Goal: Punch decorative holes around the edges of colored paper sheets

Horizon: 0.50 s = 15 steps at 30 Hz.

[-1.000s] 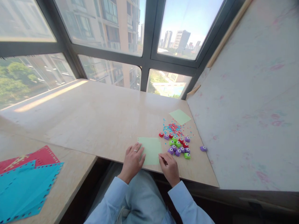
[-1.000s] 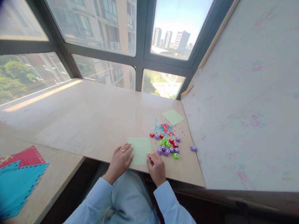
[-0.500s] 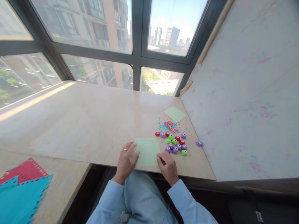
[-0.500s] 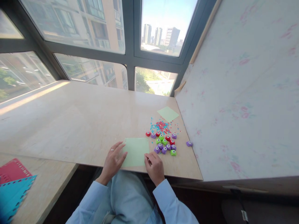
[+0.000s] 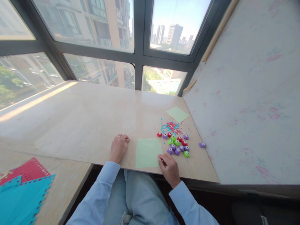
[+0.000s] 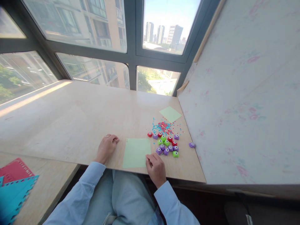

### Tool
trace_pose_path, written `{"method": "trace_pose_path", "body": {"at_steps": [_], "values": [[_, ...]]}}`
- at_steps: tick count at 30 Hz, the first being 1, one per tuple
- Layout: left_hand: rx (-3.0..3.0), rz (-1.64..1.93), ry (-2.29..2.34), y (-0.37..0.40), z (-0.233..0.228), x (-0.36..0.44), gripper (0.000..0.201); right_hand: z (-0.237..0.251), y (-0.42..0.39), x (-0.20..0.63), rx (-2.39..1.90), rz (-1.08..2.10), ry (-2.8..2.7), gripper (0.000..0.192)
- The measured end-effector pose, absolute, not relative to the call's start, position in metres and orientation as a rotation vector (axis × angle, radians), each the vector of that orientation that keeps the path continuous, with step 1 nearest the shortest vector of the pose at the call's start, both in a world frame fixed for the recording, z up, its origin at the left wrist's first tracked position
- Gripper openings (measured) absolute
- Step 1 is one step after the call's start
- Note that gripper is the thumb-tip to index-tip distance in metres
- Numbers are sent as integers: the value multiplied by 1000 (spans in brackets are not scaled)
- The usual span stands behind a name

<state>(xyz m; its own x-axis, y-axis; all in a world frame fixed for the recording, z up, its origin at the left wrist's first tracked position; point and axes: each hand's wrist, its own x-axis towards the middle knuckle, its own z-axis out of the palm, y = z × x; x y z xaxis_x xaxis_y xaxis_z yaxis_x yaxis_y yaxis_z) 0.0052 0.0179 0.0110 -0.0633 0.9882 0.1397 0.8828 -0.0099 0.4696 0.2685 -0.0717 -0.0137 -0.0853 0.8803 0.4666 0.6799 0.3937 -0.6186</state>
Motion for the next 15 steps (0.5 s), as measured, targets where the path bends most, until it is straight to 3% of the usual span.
{"method": "trace_pose_path", "body": {"at_steps": [8, 15], "values": [[2072, 645, 2018, 18, 4, 5, 18, -13, -72, 268, -1363, 290, -1845, 19], [1769, 848, 1939, 14, 4, -13, 13, -11, -72, 268, -1362, 262, -1864, 21]]}}
